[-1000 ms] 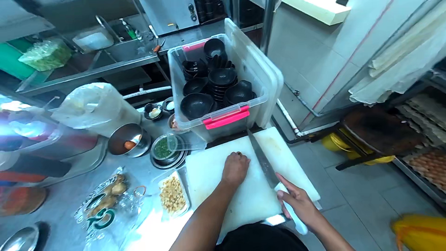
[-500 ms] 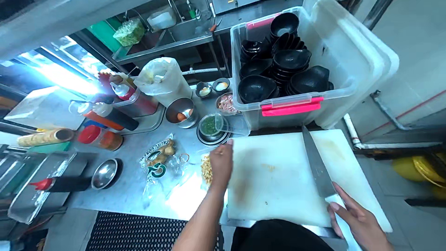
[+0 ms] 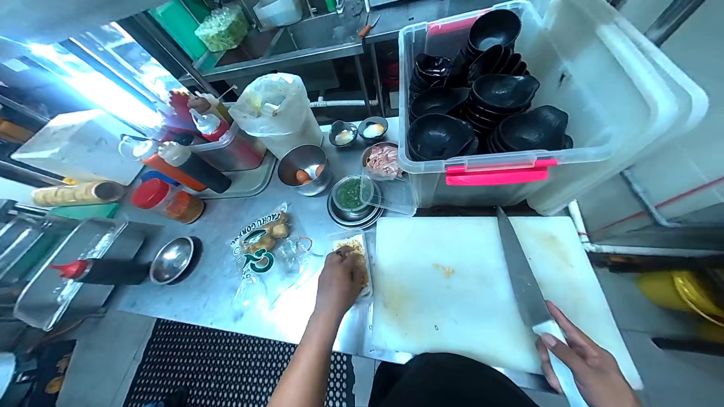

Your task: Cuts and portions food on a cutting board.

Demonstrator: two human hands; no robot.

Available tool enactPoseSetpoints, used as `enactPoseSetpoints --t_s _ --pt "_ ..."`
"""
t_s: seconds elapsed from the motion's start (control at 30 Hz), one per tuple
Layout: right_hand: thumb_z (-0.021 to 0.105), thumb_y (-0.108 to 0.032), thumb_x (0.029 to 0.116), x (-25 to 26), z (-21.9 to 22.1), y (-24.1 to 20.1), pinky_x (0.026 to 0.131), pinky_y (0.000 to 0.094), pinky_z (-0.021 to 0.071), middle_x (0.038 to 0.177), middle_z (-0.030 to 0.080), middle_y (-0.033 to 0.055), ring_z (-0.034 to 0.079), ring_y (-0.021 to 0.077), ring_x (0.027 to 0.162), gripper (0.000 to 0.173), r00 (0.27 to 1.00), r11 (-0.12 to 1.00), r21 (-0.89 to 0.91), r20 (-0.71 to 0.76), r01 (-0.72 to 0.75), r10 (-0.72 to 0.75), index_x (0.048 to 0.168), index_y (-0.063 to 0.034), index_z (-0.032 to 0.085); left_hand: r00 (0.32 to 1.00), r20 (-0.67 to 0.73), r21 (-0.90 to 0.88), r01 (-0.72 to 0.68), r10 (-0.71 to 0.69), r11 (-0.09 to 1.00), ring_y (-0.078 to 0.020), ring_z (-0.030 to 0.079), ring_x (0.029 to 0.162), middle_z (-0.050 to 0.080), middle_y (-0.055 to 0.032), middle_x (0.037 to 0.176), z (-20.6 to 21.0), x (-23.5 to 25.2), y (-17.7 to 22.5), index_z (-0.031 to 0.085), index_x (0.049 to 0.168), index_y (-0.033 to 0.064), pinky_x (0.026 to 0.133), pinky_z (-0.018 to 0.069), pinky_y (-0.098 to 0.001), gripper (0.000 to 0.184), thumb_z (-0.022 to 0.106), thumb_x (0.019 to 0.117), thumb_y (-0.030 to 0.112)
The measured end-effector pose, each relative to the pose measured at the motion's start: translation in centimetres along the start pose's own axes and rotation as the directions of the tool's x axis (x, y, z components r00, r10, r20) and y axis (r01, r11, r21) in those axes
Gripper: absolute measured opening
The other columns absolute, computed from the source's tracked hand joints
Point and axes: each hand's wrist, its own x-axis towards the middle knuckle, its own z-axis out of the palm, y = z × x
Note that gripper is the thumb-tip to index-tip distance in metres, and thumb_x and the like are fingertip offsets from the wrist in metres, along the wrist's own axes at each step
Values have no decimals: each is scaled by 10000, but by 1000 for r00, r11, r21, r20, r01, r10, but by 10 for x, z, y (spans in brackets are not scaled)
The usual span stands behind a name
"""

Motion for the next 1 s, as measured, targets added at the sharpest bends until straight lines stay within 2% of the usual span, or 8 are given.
enactPoseSetpoints --t_s 0.17,0.37,0.53,0.6,0.67,0.77,0.9,1.0 --pt "479 -23 1012 0 -2 5 412 293 533 741 648 40 587 140 470 666 1000 1000 19 -16 6 -6 1627 -59 227 994 -74 118 88 -79 989 -295 646 1207 685 -141 1274 -13 -6 4 759 1139 52 1039 524 -471 255 556 991 99" --pt "484 -28 1013 1 0 1 417 298 536 756 648 40 584 141 475 659 1000 1000 -7 -2 -11 11 1625 -65 243 932 -331 114 194 -147 974 -321 695 1120 744 -126 1168 -20 -10 33 782 1083 64 913 568 -535 230 587 968 102" --pt "503 -54 1004 3 -4 7 403 311 533 750 647 56 582 155 465 656 1000 1000 -13 2 4 -4 1619 -72 276 994 -104 -14 -37 36 999 -299 637 1225 680 -142 1298 8 -8 77 733 1203 49 1039 522 -473 297 549 1001 167" --pt "498 -50 1000 4 -4 7 398 306 527 750 647 58 575 150 457 658 1000 1000 -9 9 0 0 1619 -73 275 987 27 -107 -153 157 982 -288 522 1378 596 -133 1435 37 -6 111 681 1328 96 1149 436 -451 373 528 1025 248" --pt "493 -49 1002 4 -3 7 395 304 523 748 639 58 570 151 457 660 1000 1000 -7 12 1 -1 1622 -75 269 968 142 -139 -188 208 972 -363 264 1545 371 -169 1629 72 -3 137 523 1510 138 1254 250 -531 515 488 1043 353" --pt "489 -28 1001 2 -2 4 398 308 521 738 639 66 564 153 454 652 1000 1000 0 1 6 -6 1617 -65 278 918 260 -10 -307 299 952 -420 116 1574 196 -191 1697 109 -7 161 389 1596 192 1250 153 -622 545 392 1065 312" --pt "481 -32 1012 0 -1 4 413 306 532 764 648 57 577 149 469 658 1000 1000 5 -2 5 -5 1625 -64 244 790 179 119 -609 587 784 -390 442 1449 497 -236 1523 119 -26 150 600 1386 -19 1166 425 -466 422 490 978 -1" --pt "474 -28 1013 0 -2 5 424 303 539 756 653 43 588 144 478 655 1000 1000 -4 -2 13 -13 1623 -57 238 721 112 148 -692 684 706 -340 664 1155 670 -215 1233 110 -28 134 706 1129 -45 898 599 -372 247 539 950 -10"
